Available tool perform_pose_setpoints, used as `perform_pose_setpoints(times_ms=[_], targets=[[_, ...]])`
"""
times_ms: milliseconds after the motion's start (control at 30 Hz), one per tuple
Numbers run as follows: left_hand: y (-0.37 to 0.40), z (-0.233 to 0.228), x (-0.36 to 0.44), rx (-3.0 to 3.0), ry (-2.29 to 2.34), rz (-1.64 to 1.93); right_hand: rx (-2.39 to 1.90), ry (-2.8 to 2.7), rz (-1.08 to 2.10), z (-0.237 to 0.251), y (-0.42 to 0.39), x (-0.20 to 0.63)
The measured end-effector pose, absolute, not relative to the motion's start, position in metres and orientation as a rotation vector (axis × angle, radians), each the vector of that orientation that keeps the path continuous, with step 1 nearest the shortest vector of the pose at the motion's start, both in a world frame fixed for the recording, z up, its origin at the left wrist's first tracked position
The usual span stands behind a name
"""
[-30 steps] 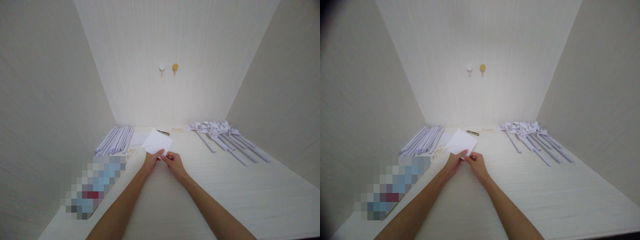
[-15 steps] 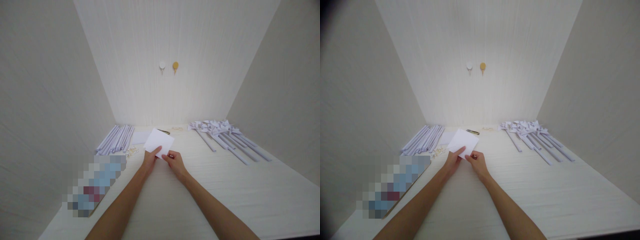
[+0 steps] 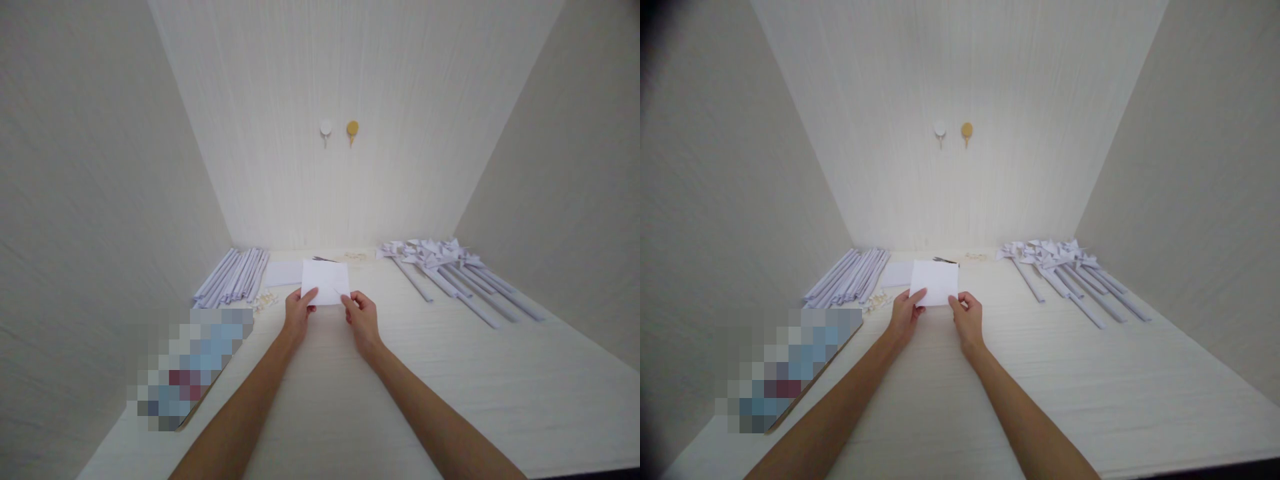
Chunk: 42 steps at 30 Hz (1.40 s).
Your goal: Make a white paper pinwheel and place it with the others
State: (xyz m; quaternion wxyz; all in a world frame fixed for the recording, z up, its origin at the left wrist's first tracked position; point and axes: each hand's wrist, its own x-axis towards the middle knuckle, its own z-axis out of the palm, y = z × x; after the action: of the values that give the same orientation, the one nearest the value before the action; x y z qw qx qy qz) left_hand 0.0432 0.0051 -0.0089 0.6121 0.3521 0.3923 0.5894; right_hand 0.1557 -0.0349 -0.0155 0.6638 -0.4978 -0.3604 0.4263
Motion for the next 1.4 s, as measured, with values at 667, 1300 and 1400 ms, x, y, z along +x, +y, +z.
perform_pose_setpoints(times_ms=[667,1300,1400], targets=[[-0.004,-0.003,0.048,0.803,0.894,1.436,-1.037,-0.832,1.044,-0.015,-0.033,0.159],[-0.006,-0.001,0.050,0.782,0.889,1.461,-1.094,-1.037,1.050,-0.013,-0.038,0.157],[-0.007,0.000,0.050,0.785,0.882,1.465,-1.076,-1.041,1.052,-0.013,-0.038,0.156]])
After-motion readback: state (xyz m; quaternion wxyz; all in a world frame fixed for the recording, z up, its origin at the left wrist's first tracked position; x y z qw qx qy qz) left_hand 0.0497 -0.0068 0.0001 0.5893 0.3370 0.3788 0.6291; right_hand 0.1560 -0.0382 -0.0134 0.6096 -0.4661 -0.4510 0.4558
